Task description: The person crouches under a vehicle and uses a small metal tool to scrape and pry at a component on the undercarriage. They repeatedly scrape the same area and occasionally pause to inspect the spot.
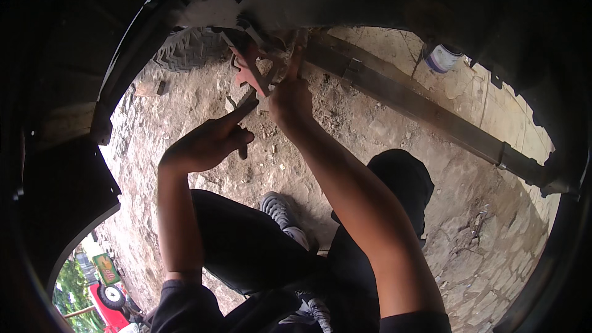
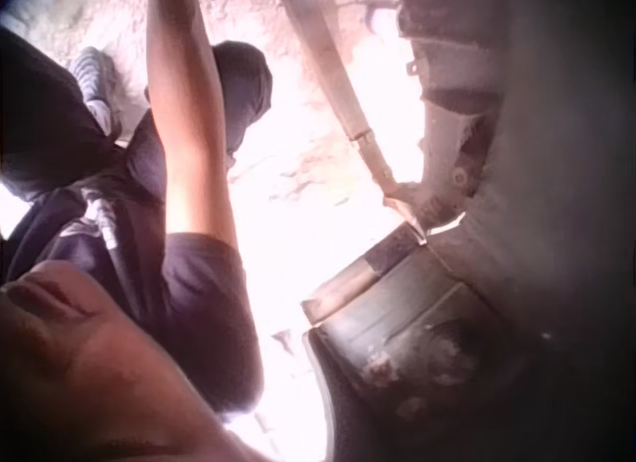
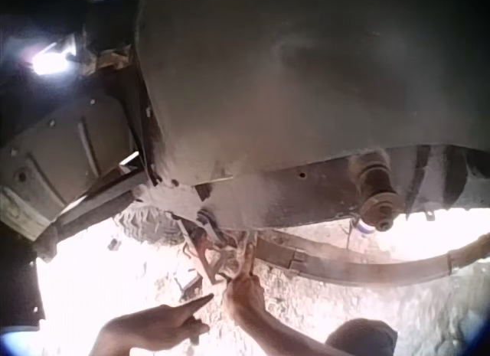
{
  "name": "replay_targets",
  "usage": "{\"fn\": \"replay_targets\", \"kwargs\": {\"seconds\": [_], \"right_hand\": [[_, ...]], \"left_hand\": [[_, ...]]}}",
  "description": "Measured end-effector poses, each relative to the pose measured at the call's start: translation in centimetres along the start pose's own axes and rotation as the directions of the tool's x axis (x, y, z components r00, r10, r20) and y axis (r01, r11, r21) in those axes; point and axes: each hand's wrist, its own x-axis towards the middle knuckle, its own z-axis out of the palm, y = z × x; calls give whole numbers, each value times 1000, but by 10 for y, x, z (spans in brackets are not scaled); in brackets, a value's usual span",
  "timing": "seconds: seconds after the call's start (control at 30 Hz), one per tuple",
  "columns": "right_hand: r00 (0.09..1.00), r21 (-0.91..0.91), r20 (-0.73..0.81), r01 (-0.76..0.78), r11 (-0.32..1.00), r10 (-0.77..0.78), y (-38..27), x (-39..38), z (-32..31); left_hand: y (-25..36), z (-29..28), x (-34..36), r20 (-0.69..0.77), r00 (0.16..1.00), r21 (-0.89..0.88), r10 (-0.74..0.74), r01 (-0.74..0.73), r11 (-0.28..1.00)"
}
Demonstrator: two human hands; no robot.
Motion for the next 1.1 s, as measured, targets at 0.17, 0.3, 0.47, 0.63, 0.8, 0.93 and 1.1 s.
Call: {"fn": "replay_targets", "kwargs": {"seconds": [0.17, 0.3, 0.47, 0.63, 0.8, 0.93, 1.1], "right_hand": [[989, 14, -94, 113, 994, -111, 0, 10, 6], [867, -222, -389, 240, 945, -312, 20, 66, 24], [987, 175, -133, 114, 978, -91, -15, 44, 15], [980, 220, -201, 44, 974, 1, -13, 12, 55], [956, 217, -274, 165, 962, -102, -2, 18, 53], [914, 25, -371, 186, 982, -164, -3, 48, 40], [998, 218, -57, -7, 976, 20, -29, 29, 20]], "left_hand": [[-5, -10, -15, -87, 982, 138, -165, 176, 975], [-8, -6, -4, -206, 977, 86, 50, -32, 996], [-4, -3, -24, -142, 985, 96, -102, 116, 989], [-13, -14, -22, -185, 983, 32, 20, -14, 999], [-5, -16, -17, -612, 785, 38, 99, -96, 995], [-10, -18, -18, -632, 771, -57, 78, -146, 988], [-43, -11, -19, -739, 649, -36, 183, -309, 950]]}}
